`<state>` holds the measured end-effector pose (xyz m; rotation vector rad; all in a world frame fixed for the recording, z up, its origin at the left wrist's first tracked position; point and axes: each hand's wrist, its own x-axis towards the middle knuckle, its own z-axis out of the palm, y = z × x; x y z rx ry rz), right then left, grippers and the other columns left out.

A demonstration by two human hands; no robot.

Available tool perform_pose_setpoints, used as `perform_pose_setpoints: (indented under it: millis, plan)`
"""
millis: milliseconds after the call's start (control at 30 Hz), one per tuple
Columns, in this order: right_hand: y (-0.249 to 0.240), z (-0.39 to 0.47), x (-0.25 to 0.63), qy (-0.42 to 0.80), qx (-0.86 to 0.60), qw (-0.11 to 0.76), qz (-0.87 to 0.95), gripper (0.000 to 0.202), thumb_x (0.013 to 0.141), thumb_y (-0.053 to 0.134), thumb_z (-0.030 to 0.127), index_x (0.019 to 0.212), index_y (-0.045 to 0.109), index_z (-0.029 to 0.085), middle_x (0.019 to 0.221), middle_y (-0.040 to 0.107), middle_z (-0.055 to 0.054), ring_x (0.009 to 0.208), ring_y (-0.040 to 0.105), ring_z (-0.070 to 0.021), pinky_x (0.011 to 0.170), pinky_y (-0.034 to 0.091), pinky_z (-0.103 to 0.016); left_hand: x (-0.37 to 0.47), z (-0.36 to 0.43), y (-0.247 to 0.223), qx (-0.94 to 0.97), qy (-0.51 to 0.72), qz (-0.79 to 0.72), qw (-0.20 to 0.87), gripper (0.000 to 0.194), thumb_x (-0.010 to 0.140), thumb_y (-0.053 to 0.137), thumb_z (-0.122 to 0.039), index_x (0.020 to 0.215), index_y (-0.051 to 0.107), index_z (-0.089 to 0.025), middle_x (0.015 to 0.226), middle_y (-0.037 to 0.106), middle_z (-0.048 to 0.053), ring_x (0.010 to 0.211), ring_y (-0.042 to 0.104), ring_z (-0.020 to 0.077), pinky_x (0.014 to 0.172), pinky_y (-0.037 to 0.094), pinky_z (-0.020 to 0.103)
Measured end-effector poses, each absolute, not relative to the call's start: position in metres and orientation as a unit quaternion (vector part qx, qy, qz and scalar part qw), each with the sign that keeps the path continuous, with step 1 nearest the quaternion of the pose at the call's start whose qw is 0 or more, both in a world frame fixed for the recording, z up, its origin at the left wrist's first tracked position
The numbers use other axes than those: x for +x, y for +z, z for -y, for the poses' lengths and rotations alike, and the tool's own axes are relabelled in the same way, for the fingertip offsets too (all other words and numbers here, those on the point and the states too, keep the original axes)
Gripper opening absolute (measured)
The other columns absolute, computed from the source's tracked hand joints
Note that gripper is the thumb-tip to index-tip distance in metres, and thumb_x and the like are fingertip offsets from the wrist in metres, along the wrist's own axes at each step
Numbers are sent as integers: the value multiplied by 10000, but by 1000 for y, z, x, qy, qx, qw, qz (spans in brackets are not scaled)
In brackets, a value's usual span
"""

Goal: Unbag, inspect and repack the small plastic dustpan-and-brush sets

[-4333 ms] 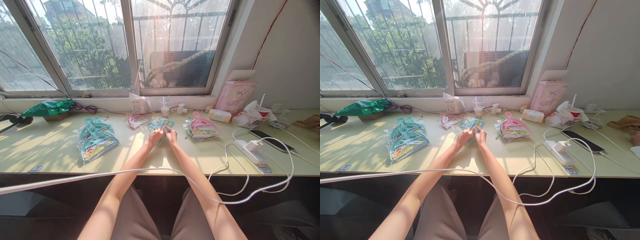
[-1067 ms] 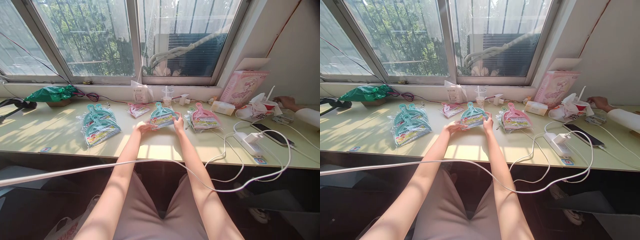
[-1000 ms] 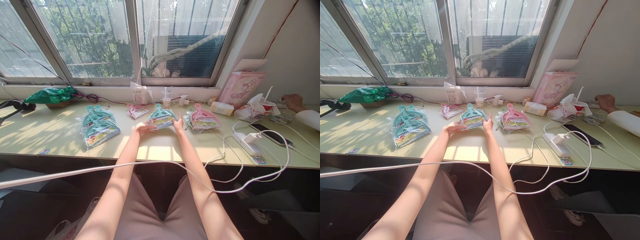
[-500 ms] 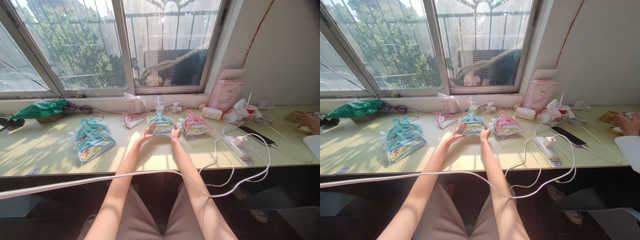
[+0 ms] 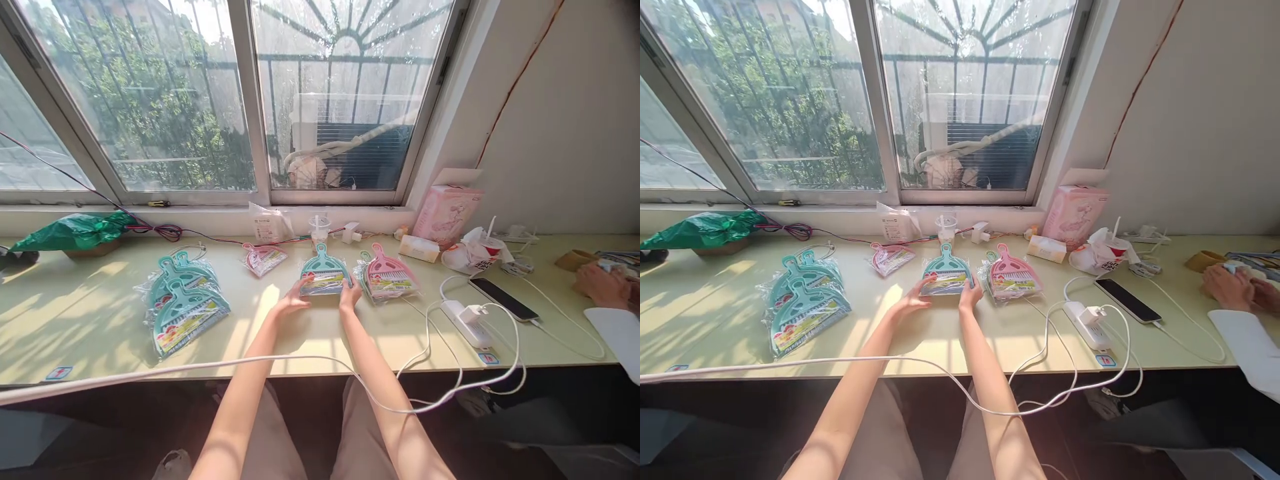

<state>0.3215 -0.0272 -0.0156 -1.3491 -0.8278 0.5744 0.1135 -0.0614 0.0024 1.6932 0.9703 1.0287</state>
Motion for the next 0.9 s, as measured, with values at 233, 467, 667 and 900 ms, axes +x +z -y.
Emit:
perform_pose_setpoints:
  millis: [233,467,667,900]
  plan:
    - [-25,19,322,262,-629,642,352,447,789,479,328,1108,744,162,1195,756,-159,1183,669,-294,1077,486,-462,129,58,-2,595,463,-461,469,503,817,691,-534,1215,726,-227,1460,584,163,1320,567,375,906,604,488]
    - [-22,24,317,390,-534,669,339,542,828,577,477,1278,645,183,1302,703,-145,1191,668,-258,998,548,-421,131,57,4,523,527,-500,446,303,851,613,-408,1078,739,-252,1336,685,97,1210,640,344,868,633,488]
    - [-18,35,297,604,-311,655,332,674,729,815,510,1318,590,274,1168,763,-47,1130,715,-211,1012,573,-411,131,58,5,476,601,-521,375,306,867,519,-375,1063,669,-194,1308,675,126,1174,651,304,816,647,419]
    - [-1,40,308,562,-399,668,279,242,717,811,315,891,702,186,801,778,-35,878,774,-247,897,650,-425,134,57,7,517,554,-467,455,575,875,619,-446,1384,441,-247,1295,658,122,863,732,221,742,629,390]
